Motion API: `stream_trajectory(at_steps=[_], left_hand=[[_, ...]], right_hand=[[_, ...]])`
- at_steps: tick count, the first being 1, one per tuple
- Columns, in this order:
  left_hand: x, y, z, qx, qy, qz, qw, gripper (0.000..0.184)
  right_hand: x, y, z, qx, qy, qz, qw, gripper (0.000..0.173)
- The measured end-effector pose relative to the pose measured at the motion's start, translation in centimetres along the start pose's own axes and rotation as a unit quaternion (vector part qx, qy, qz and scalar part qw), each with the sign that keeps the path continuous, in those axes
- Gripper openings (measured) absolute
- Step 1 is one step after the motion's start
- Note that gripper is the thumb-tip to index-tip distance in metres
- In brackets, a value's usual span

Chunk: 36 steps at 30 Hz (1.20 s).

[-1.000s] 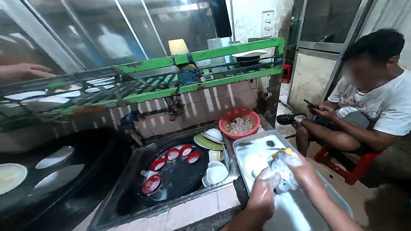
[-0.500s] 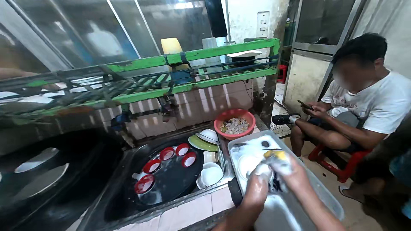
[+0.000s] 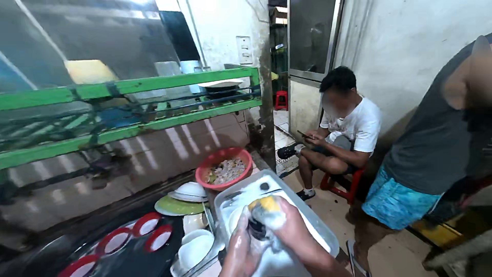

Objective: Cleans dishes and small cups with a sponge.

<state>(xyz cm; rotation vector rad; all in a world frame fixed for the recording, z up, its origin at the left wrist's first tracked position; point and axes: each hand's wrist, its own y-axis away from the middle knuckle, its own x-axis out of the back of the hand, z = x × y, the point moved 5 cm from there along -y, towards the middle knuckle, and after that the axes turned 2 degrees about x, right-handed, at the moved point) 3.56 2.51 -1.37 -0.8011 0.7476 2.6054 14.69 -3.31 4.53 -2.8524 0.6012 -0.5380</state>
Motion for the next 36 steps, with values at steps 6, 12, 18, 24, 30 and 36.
stream_trajectory(at_steps=[6, 12, 18, 24, 30, 36], left_hand=[[-0.6, -0.3, 1.7, -0.297, -0.483, -0.089, 0.819, 0.038], [0.2, -1.6, 0.5, -0.145, -0.403, -0.075, 0.901, 0.042], [-0.9, -1.4, 1.0, -0.231, -0.398, -0.149, 0.875, 0.044], [-0.5, -2.3, 2.1, 0.000, -0.352, -0.156, 0.923, 0.043], [-1.5, -2.8, 1.2, -0.174, -0.421, -0.100, 0.884, 0.048], [-0.3, -3.9, 2.0, 0.104, -0.389, -0.145, 0.904, 0.046]], right_hand=[[0.7, 0.1, 5.6, -0.266, -0.193, 0.025, 0.944, 0.035], [-2.2, 2.3, 2.3, -0.043, 0.136, -0.087, 0.986, 0.044], [-1.2, 0.6, 4.2, -0.179, -0.076, -0.002, 0.981, 0.036], [-2.5, 1.9, 2.3, 0.158, 0.327, -0.225, 0.904, 0.034], [-1.2, -0.6, 5.0, -0.167, -0.030, 0.038, 0.985, 0.035], [-4.0, 2.9, 3.3, 0.129, 0.372, -0.136, 0.909, 0.045]])
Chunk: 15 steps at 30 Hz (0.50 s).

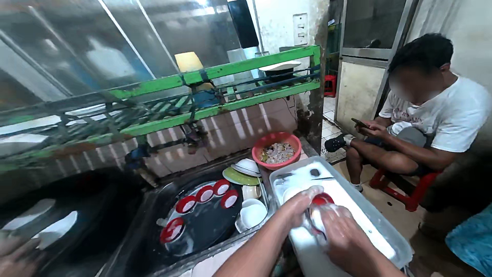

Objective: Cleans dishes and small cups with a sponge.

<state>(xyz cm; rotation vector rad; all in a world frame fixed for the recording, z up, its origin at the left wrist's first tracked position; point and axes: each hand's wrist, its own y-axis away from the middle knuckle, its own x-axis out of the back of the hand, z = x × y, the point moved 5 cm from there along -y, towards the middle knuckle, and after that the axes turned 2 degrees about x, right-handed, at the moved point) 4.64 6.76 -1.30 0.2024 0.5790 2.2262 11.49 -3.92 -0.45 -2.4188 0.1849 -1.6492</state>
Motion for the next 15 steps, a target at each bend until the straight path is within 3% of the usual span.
stream_trajectory(at_steps=[1, 3, 5, 7, 9, 11, 12, 13, 15], left_hand=[[0.0, 0.0, 0.0, 0.016, -0.020, -0.015, 1.000, 0.049], [-0.3, 0.2, 0.5, -0.067, -0.084, 0.031, 0.994, 0.050], [-0.9, 0.3, 0.8, -0.211, -0.136, 0.146, 0.957, 0.047], [-1.1, 0.3, 0.7, -0.279, -0.137, 0.192, 0.931, 0.045], [-0.6, 0.3, 0.9, -0.220, -0.102, 0.131, 0.961, 0.038], [-0.1, 0.2, 0.9, -0.061, -0.072, 0.026, 0.995, 0.038], [0.2, 0.1, 0.7, -0.018, -0.075, 0.004, 0.997, 0.041], [0.3, 0.1, 0.7, -0.027, -0.088, 0.018, 0.996, 0.044], [0.1, 0.5, 1.3, -0.159, -0.131, 0.128, 0.970, 0.039]], right_hand=[[-0.2, 0.0, 0.4, 0.024, 0.028, -0.029, 0.999, 0.042], [0.9, -1.3, 1.4, -0.064, -0.048, -0.147, 0.986, 0.042], [1.9, -2.6, 2.6, -0.181, -0.191, -0.113, 0.958, 0.051], [2.4, -2.8, 2.2, -0.190, -0.200, -0.072, 0.959, 0.060], [1.6, -1.7, 1.1, -0.087, -0.083, -0.056, 0.991, 0.049], [-0.2, -0.3, 1.0, 0.038, 0.024, -0.036, 0.998, 0.036], [-0.4, -0.2, 1.1, 0.057, 0.039, -0.036, 0.997, 0.032], [-0.1, -0.5, 1.0, 0.030, 0.016, -0.053, 0.998, 0.032], [1.0, -1.8, 1.3, -0.114, -0.123, -0.087, 0.982, 0.052]])
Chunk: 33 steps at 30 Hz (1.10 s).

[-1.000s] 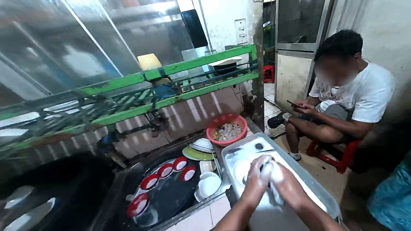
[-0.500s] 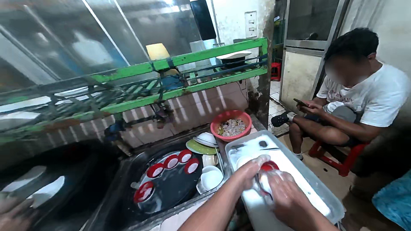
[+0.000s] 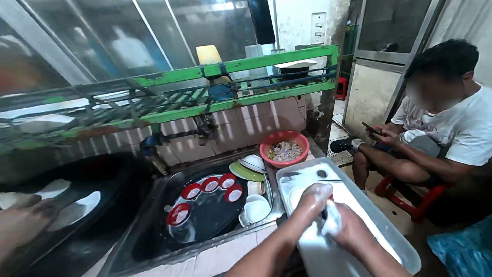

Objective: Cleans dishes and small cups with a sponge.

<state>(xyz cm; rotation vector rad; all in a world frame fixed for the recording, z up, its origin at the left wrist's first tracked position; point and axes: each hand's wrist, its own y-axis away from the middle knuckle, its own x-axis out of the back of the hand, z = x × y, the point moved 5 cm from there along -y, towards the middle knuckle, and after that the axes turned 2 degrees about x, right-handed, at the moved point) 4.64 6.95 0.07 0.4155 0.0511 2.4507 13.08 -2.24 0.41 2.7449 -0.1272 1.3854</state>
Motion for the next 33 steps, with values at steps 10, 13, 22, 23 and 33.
stream_trajectory(at_steps=[10, 13, 22, 23, 33], left_hand=[[0.9, 0.4, -1.3, 0.193, 0.234, -0.135, 0.943, 0.050], [-0.2, 0.9, -1.2, 0.136, 0.441, -0.092, 0.882, 0.048], [0.9, 1.8, -3.1, 0.105, 0.325, 0.211, 0.916, 0.041], [0.1, 2.2, -2.9, 0.111, 0.283, 0.202, 0.931, 0.044], [0.7, 1.6, -2.5, 0.114, 0.347, 0.222, 0.904, 0.036]], right_hand=[[0.5, 1.6, 0.1, 0.048, -0.101, 0.082, 0.990, 0.046], [2.1, 1.4, 1.7, -0.101, -0.431, 0.101, 0.891, 0.063], [3.7, 1.9, 3.8, -0.091, -0.260, 0.176, 0.945, 0.056], [4.0, 1.6, 2.5, -0.044, -0.206, 0.178, 0.961, 0.053], [3.5, 0.2, 1.4, 0.007, -0.113, 0.174, 0.978, 0.041]])
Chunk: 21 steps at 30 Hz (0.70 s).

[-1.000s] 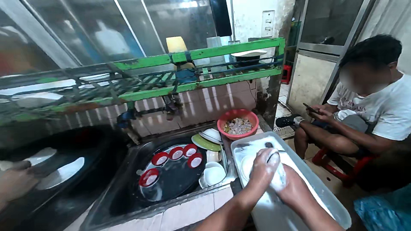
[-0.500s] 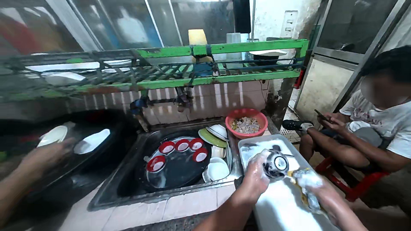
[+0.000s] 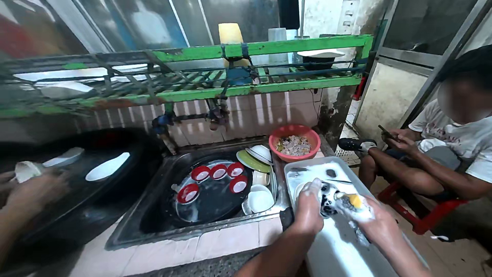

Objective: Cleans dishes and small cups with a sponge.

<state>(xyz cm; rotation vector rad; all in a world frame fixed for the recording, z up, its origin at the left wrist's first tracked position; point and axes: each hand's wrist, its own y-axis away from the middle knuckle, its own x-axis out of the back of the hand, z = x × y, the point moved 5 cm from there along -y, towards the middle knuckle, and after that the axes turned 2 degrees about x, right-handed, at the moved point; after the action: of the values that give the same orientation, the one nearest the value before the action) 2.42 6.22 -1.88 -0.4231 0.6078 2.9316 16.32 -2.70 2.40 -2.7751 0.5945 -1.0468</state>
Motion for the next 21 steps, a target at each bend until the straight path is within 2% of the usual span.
stream_trajectory(at_steps=[3, 6, 8, 11, 14, 17, 19, 21], left_hand=[[-0.6, 0.5, -0.3, 0.015, 0.002, -0.022, 1.000, 0.037], [-0.3, -0.3, -0.4, 0.009, -0.013, -0.023, 1.000, 0.034], [0.3, -1.0, 0.1, 0.004, -0.005, -0.023, 1.000, 0.034], [0.5, -0.8, 0.2, 0.026, 0.004, -0.039, 0.999, 0.035], [0.0, -0.9, 0.0, 0.034, -0.007, -0.062, 0.997, 0.036], [0.7, -1.5, 0.6, 0.027, 0.024, -0.053, 0.998, 0.032], [2.3, -2.0, 1.4, -0.007, 0.015, -0.058, 0.998, 0.032], [5.4, -2.7, 3.2, -0.094, -0.083, -0.037, 0.991, 0.035]], right_hand=[[0.4, -1.1, 0.2, 0.015, 0.032, 0.016, 0.999, 0.039], [-1.1, 0.1, -0.7, 0.134, 0.042, 0.070, 0.988, 0.030], [-1.4, 0.6, -0.6, 0.186, 0.033, 0.046, 0.981, 0.031], [-0.2, -0.3, 0.3, 0.182, 0.056, 0.001, 0.982, 0.029], [-0.1, -1.0, -0.9, 0.186, 0.087, 0.046, 0.978, 0.029], [-1.9, -0.2, -2.6, 0.252, 0.100, 0.053, 0.961, 0.030], [-2.1, 0.1, -1.6, 0.250, 0.082, 0.007, 0.965, 0.031], [-1.0, 0.8, 0.7, 0.186, 0.066, -0.036, 0.980, 0.031]])
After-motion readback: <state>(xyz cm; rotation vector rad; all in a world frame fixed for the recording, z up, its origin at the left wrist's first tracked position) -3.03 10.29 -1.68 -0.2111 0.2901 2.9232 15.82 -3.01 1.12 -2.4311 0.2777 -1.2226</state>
